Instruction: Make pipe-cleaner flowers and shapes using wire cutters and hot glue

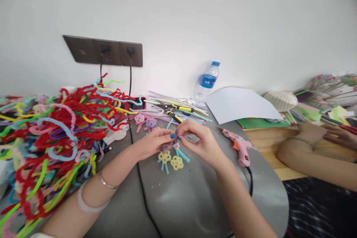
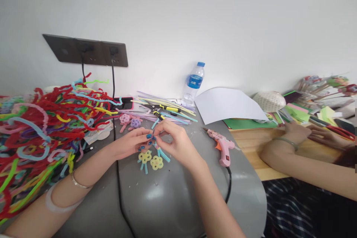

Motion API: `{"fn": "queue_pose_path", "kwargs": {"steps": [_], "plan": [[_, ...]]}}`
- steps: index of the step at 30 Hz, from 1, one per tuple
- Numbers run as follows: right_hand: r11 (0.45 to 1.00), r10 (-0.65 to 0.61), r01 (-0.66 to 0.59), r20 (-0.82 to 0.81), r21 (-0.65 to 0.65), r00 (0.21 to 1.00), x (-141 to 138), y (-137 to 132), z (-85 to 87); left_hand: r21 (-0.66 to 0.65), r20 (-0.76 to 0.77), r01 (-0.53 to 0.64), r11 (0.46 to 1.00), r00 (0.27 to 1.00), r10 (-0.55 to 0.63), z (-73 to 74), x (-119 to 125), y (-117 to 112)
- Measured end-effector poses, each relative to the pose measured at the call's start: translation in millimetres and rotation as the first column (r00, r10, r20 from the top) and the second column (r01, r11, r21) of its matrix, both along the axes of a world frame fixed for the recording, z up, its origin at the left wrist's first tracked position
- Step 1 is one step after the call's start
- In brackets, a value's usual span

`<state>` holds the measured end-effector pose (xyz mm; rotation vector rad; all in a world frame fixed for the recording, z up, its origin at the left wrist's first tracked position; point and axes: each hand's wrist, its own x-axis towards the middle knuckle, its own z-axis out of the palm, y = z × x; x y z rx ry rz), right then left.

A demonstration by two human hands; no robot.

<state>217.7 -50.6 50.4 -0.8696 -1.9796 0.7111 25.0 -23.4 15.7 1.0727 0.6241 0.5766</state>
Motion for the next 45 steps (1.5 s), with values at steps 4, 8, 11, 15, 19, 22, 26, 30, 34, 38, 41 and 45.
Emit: {"fn": "queue_pose_path", "kwargs": {"steps": [4,8,11,15,19,22,26,30,34,38,41,45], "plan": [[0.998,-0.031,0.029,-0.031,-0.057,0.999,1.0,0.4,-1.6,0.046,-0.022,0.002,0.999,1.0,-0.001,1.2,-1.8,2.9],[0.98,-0.097,0.092,-0.02,-0.175,0.995,4.6,7.2,-7.4,0.206,-0.11,-0.166,0.964,0.975,0.191,-1.0,-8.3,15.3],[0.967,-0.108,0.127,0.097,-0.22,0.989,6.5,16.2,-14.3,0.356,-0.145,-0.316,0.88,0.911,0.386,-5.6,-12.3,25.9],[0.957,-0.128,0.193,0.282,-0.217,0.951,4.6,29.5,-25.6,0.464,-0.168,-0.336,0.82,0.875,0.454,-15.0,-12.4,31.3],[0.922,-0.159,0.27,0.366,-0.276,0.917,-0.3,38.2,-35.6,0.528,-0.177,-0.298,0.795,0.877,0.447,-24.9,-11.1,29.5],[0.902,-0.173,0.308,0.399,-0.304,0.901,-4.3,39.7,-37.4,0.645,-0.244,-0.233,0.728,0.84,0.485,-28.0,-12.1,27.7],[0.897,-0.175,0.336,0.469,-0.286,0.866,-9.5,38.6,-32.6,0.772,-0.34,-0.108,0.626,0.763,0.551,-24.4,-13.5,24.8],[0.896,-0.19,0.361,0.512,-0.258,0.838,-13.2,37.8,-29.8,0.792,-0.347,-0.085,0.605,0.752,0.56,-20.9,-13.3,22.8],[0.886,-0.214,0.389,0.523,-0.252,0.825,-14.6,37.5,-31.9,0.793,-0.35,-0.079,0.604,0.752,0.558,-20.4,-13.0,22.0],[0.892,-0.215,0.386,0.532,-0.234,0.819,-14.1,36.8,-34.2,0.796,-0.365,-0.059,0.602,0.746,0.557,-18.8,-12.5,21.0],[0.892,-0.212,0.385,0.532,-0.237,0.82,-13.2,36.3,-35.6,0.796,-0.372,-0.056,0.603,0.74,0.561,-17.1,-12.1,20.2],[0.902,-0.204,0.364,0.511,-0.234,0.835,-11.8,35.7,-38.2,0.797,-0.367,-0.058,0.602,0.745,0.557,-16.9,-12.1,20.1]]}}
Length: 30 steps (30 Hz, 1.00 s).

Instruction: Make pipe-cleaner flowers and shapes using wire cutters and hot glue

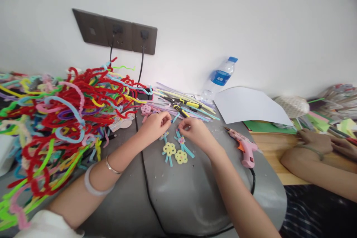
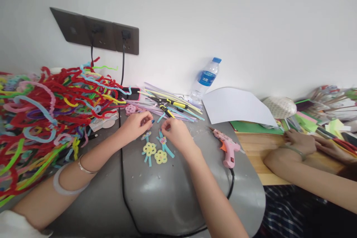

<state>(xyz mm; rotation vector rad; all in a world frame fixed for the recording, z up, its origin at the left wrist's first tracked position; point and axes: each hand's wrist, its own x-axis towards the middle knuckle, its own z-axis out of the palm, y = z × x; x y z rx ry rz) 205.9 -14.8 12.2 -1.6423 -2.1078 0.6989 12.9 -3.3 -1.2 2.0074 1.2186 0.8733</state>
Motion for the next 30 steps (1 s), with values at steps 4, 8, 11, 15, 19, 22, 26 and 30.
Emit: {"fn": "queue_pose_path", "kwargs": {"steps": [4,8,11,15,19,22,26,30], "plan": [[1.0,0.009,-0.008,-0.044,0.017,0.999,1.7,-1.6,-3.1,0.02,-0.007,0.002,1.0,1.0,-0.001,-1.4,0.0,0.5],[0.998,0.035,-0.031,-0.075,0.053,0.997,5.2,-2.8,-7.7,0.011,-0.018,-0.001,1.0,1.0,0.001,-1.4,0.0,-0.1],[0.999,0.024,-0.016,-0.166,0.047,0.986,9.8,-1.8,-11.9,-0.009,-0.01,0.003,1.0,1.0,-0.003,-0.9,-0.4,-0.2],[1.0,0.006,0.0,-0.279,0.021,0.96,15.9,2.2,-14.6,-0.016,-0.021,0.009,1.0,1.0,-0.009,-0.3,-1.2,0.9],[0.998,0.064,-0.065,-0.295,0.008,0.953,18.4,6.7,-14.2,0.05,-0.084,0.078,0.996,0.994,-0.073,1.4,-0.3,-1.8],[0.996,0.087,-0.089,-0.301,0.006,0.95,18.7,9.0,-13.9,0.109,-0.162,0.185,0.977,0.973,-0.166,3.2,1.2,-7.4],[0.994,0.108,-0.11,-0.338,0.012,0.935,19.4,9.8,-12.4,0.167,-0.234,0.225,0.96,0.955,-0.183,4.7,0.1,-13.8],[0.99,0.142,-0.14,-0.369,0.033,0.918,21.6,6.4,-11.1,0.223,-0.242,0.221,0.95,0.956,-0.165,5.4,-3.2,-15.8]]}}
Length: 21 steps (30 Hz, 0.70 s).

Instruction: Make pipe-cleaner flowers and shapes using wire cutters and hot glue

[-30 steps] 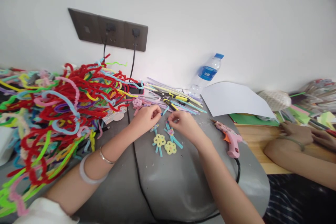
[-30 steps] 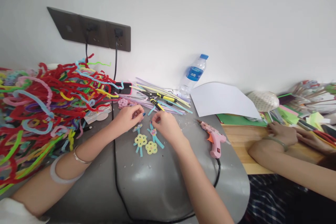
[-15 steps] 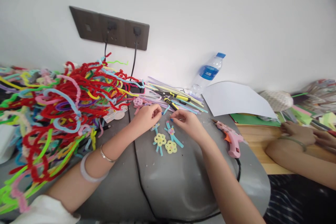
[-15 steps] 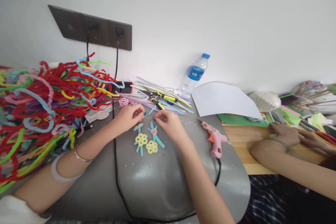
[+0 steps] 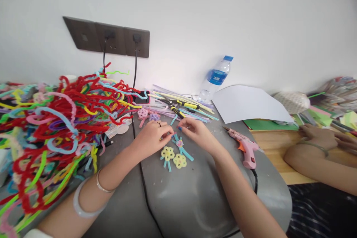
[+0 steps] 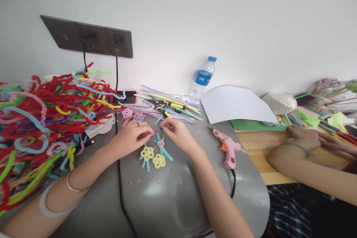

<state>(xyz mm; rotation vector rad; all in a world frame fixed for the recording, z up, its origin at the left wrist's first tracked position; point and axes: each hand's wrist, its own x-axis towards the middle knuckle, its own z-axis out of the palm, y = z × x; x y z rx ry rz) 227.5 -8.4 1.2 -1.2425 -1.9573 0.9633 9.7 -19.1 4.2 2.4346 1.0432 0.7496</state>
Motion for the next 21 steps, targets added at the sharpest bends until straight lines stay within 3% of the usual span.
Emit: {"fn": "queue_pose_path", "kwargs": {"steps": [13,21], "plan": [[0.981,0.013,-0.021,0.045,0.191,0.999,-0.3,-20.6,-8.4,-0.033,0.028,-0.118,0.992,0.992,0.119,-10.2,-1.3,12.0],[0.978,0.025,-0.04,0.076,0.205,0.997,0.6,-20.7,-10.5,-0.011,0.039,-0.113,0.994,0.993,0.113,-13.1,-0.6,12.8]]}}
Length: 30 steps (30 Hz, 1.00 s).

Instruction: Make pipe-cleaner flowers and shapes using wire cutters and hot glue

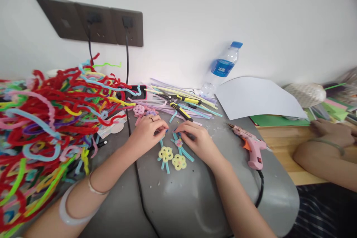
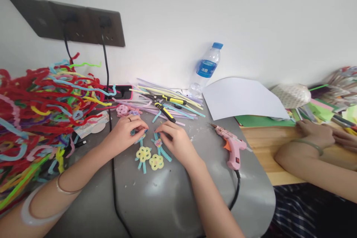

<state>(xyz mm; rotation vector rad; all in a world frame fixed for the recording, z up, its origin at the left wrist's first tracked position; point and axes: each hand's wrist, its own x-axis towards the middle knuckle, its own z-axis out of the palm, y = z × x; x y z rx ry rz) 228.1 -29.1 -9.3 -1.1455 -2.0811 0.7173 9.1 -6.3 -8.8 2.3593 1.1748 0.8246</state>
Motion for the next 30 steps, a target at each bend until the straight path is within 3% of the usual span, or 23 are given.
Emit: {"fn": "queue_pose_path", "kwargs": {"steps": [10,14,18,24,30], "plan": [[1.0,-0.012,0.012,0.054,0.003,0.998,-3.6,-1.8,4.6,0.003,0.003,0.017,1.0,1.0,-0.017,0.1,-0.2,-1.2],[0.985,-0.169,0.169,-0.011,0.019,0.986,-1.8,-8.1,8.6,0.027,0.037,0.031,0.999,0.999,-0.032,-3.2,-0.4,0.3],[0.942,-0.336,0.336,0.028,0.008,0.942,-3.7,-27.5,10.0,0.071,0.048,0.097,0.993,0.994,-0.1,-6.4,-0.1,5.7],[0.903,-0.408,0.412,0.057,-0.12,0.911,-5.7,-61.2,-2.5,0.053,0.068,0.158,0.986,0.985,-0.161,-6.2,1.0,18.4],[0.906,-0.394,0.4,0.073,-0.135,0.916,1.3,-69.5,-7.3,-0.006,0.09,0.18,0.984,0.98,-0.179,-0.8,4.9,27.1]]}}
